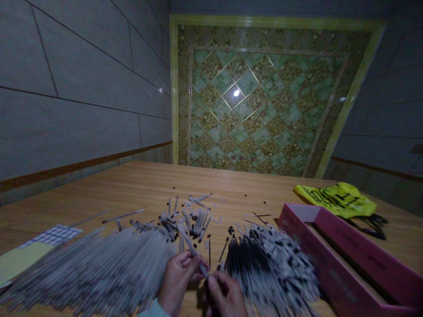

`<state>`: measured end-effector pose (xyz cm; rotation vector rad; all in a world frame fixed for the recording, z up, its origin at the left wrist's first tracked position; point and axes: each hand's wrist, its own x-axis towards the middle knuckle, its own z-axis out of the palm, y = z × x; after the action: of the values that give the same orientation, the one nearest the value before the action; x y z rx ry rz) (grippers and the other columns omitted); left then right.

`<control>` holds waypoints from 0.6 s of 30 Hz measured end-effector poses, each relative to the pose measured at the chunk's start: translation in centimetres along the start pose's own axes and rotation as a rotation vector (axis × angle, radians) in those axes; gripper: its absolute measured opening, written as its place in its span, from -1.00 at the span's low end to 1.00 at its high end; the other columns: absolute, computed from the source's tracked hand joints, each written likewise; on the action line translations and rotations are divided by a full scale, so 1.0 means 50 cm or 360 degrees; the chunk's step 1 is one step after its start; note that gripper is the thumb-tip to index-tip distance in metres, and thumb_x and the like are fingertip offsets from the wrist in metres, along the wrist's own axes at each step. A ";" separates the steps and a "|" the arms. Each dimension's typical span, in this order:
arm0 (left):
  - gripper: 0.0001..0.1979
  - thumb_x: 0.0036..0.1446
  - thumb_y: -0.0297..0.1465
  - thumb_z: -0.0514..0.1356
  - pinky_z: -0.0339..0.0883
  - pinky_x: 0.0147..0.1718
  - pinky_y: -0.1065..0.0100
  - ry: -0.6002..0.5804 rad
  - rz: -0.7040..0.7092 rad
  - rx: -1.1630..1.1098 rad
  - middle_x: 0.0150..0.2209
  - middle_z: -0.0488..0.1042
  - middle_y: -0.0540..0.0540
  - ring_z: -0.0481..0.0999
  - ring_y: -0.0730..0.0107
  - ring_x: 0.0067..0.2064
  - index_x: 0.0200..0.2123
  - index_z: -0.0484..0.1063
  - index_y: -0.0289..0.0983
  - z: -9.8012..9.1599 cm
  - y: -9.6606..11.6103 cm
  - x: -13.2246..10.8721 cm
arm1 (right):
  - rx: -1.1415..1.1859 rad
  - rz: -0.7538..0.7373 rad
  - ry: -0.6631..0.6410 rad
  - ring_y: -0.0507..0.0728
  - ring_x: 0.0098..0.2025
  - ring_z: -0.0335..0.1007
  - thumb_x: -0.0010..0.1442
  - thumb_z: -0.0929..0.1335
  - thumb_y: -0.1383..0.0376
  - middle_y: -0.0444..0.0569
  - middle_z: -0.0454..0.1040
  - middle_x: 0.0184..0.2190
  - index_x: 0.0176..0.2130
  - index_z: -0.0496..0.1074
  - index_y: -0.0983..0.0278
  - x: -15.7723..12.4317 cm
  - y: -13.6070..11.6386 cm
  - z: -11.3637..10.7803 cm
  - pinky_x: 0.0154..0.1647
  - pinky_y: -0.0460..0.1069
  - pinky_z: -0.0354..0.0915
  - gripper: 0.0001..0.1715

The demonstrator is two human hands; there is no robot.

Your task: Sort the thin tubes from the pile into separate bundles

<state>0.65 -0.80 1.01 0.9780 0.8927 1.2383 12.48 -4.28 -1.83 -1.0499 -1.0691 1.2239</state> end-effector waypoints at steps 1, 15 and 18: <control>-0.72 -0.11 -0.23 0.31 0.39 -0.46 0.43 -0.0001 -0.0003 0.0009 -0.51 0.55 -0.13 0.53 0.36 -0.45 -0.48 0.44 -0.36 -0.001 0.000 -0.001 | 0.0045 0.0065 -0.0074 -0.07 -0.81 0.09 -0.03 0.29 -0.15 -0.15 0.28 -0.79 -0.58 0.32 0.32 -0.001 -0.001 0.003 -0.81 -0.18 -0.02 -0.42; -0.68 -0.18 -0.19 0.33 0.39 -0.50 0.44 0.0063 -0.0045 -0.0003 -0.52 0.55 -0.12 0.53 0.33 -0.46 -0.50 0.44 -0.35 0.003 0.007 0.000 | 0.0147 0.0091 -0.0068 -0.10 -0.84 0.06 -0.04 0.32 -0.15 -0.12 0.31 -0.80 -0.63 0.34 0.35 -0.001 0.000 -0.001 -0.84 -0.20 0.01 -0.39; -0.67 -0.19 -0.18 0.34 0.39 -0.50 0.44 0.0074 -0.0054 0.0006 -0.52 0.55 -0.13 0.53 0.33 -0.46 -0.51 0.45 -0.36 0.006 0.010 -0.004 | 0.0135 0.0015 0.0037 -0.10 -0.81 0.08 -0.15 0.43 -0.07 -0.16 0.28 -0.81 -0.61 0.32 0.34 -0.001 0.000 -0.002 -0.81 -0.20 0.06 -0.47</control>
<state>0.75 -1.00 1.60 0.9369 0.9444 1.2355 12.59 -4.32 -1.85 -1.0028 -0.9868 1.2511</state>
